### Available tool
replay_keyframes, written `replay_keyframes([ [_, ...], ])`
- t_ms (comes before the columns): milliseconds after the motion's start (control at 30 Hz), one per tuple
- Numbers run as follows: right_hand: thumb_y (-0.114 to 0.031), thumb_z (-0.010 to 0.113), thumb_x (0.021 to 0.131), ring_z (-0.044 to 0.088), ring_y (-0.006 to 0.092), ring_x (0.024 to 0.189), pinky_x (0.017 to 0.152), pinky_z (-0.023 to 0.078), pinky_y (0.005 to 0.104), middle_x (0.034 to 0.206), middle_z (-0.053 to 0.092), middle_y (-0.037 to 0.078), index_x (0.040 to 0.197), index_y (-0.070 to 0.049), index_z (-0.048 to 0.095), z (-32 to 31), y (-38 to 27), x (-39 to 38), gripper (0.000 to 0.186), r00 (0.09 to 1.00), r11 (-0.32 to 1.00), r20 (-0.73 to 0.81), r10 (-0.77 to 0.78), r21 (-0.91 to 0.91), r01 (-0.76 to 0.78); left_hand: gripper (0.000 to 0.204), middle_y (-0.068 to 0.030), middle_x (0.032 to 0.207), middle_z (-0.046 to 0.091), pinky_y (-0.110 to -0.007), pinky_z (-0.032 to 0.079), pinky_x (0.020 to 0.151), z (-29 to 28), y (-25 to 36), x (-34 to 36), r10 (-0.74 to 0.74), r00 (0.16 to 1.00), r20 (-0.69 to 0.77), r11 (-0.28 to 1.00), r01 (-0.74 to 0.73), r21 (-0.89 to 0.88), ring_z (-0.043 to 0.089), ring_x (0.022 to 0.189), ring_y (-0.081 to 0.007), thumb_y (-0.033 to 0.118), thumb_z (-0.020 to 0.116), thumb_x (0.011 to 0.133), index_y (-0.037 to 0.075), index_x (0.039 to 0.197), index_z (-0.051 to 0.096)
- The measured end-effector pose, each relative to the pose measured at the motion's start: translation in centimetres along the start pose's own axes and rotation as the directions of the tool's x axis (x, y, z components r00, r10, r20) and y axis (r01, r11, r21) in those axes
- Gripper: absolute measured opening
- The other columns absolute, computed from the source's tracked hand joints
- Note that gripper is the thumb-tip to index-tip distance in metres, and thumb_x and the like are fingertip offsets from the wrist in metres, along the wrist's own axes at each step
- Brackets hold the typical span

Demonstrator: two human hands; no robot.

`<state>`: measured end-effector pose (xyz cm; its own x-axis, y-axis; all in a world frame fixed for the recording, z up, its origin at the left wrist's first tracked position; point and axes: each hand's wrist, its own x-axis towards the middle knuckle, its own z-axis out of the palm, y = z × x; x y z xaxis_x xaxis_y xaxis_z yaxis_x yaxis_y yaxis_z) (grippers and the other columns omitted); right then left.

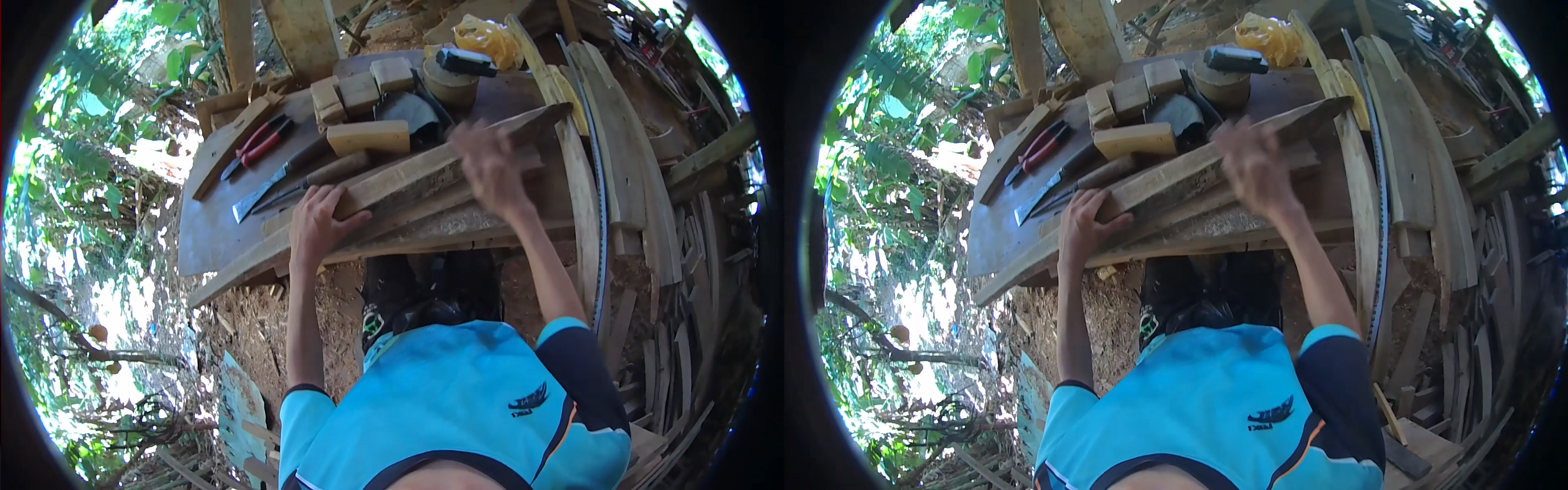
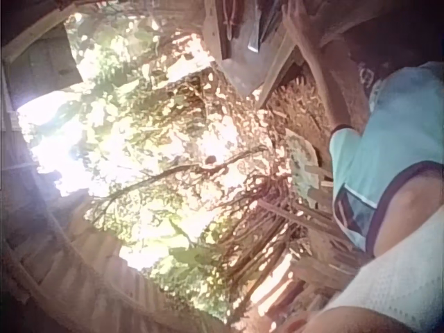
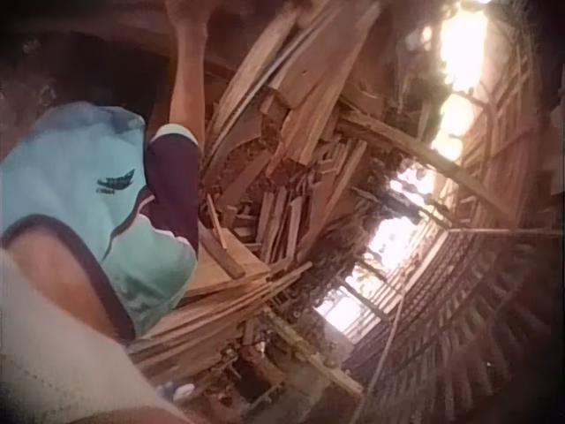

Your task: The person smooths a long wooden plank with sandpaper, then uses a chisel and mallet to carve a small wooden block. They measure the plank with a folding ruler and continue carving the plank with a chisel and mallet.

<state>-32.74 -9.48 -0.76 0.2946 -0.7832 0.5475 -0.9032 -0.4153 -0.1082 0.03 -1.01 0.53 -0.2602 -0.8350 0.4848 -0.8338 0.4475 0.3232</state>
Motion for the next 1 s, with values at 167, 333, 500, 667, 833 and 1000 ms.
replay_keyframes([
  [167, -0.034, 0.025, 0.096, 0.032, 0.0278, 0.129, 0.109, 0.011, 0.0455, 0.135, 0.043, 0.007, 0.130, -0.014, 0.045, -1.0, 0.7, -0.5, 0.044, 0.992, 0.985, -0.051, 0.119, -0.122, -0.125, 0.053, -0.0135, 0.096, 0.063, -0.037, 0.046, 0.081, -0.2, 0.1, -0.3, -0.058, 0.996, 0.062, 0.998, 0.060, -0.016, 0.056, 0.091, -0.0288, 0.034, 0.076, 0.062, -0.003, 0.097, 0.062],
  [333, -0.034, 0.028, 0.095, 0.031, 0.0285, 0.129, 0.107, 0.014, 0.0497, 0.136, 0.042, 0.003, 0.130, -0.019, 0.044, -2.2, -0.9, -0.3, 0.041, 0.990, 0.978, 0.133, 0.034, -0.209, -0.006, 0.051, -0.0098, 0.095, 0.063, -0.036, 0.046, 0.080, -0.2, -0.2, -0.4, -0.025, 1.000, 0.016, 0.999, 0.024, 0.032, 0.056, 0.089, -0.0262, 0.036, 0.075, 0.063, 0.000, 0.097, 0.061],
  [500, -0.035, 0.029, 0.095, 0.027, 0.0282, 0.132, 0.106, 0.012, 0.0548, 0.137, 0.041, 0.000, 0.128, -0.022, 0.047, -1.6, -3.1, -1.8, 0.040, 0.976, 0.978, 0.150, -0.158, -0.116, 0.176, 0.052, -0.0089, 0.098, 0.062, -0.036, 0.046, 0.081, 0.2, 0.2, -0.9, 0.027, 0.997, -0.072, 0.994, -0.019, 0.112, 0.056, 0.090, -0.0252, 0.038, 0.074, 0.064, 0.002, 0.099, 0.060],
  [667, -0.042, 0.025, 0.094, 0.024, 0.0290, 0.133, 0.107, 0.006, 0.0548, 0.137, 0.041, -0.001, 0.129, -0.021, 0.047, -2.3, 0.3, -1.2, 0.046, 0.981, 0.965, 0.055, 0.187, 0.176, -0.194, 0.050, -0.0075, 0.099, 0.062, -0.036, 0.045, 0.082, 0.1, 0.6, -1.3, 0.080, 0.993, -0.092, 0.982, -0.063, 0.180, 0.056, 0.092, -0.0243, 0.037, 0.074, 0.065, 0.004, 0.099, 0.060],
  [833, -0.044, 0.023, 0.094, 0.022, 0.0304, 0.134, 0.107, 0.006, 0.0555, 0.137, 0.041, -0.001, 0.129, -0.021, 0.047, -3.8, -0.5, -0.9, 0.048, 0.956, 0.953, 0.003, 0.295, -0.081, -0.294, 0.053, -0.0076, 0.101, 0.062, -0.037, 0.044, 0.082, 0.5, 0.9, -1.8, 0.127, 0.974, -0.186, 0.972, -0.084, 0.221, 0.056, 0.091, -0.0258, 0.032, 0.078, 0.059, 0.004, 0.101, 0.059],
  [1000, -0.043, 0.030, 0.093, 0.025, 0.0293, 0.133, 0.107, 0.008, 0.0548, 0.136, 0.042, 0.001, 0.130, -0.019, 0.046, -3.5, -2.0, -2.9, 0.047, 0.997, 0.958, 0.077, -0.019, -0.285, 0.040, 0.051, -0.0071, 0.102, 0.063, -0.036, 0.044, 0.083, 0.7, 0.4, -2.2, 0.150, 0.969, -0.196, 0.969, -0.105, 0.226, 0.056, 0.093, -0.0244, 0.034, 0.077, 0.062, 0.005, 0.100, 0.060],
])
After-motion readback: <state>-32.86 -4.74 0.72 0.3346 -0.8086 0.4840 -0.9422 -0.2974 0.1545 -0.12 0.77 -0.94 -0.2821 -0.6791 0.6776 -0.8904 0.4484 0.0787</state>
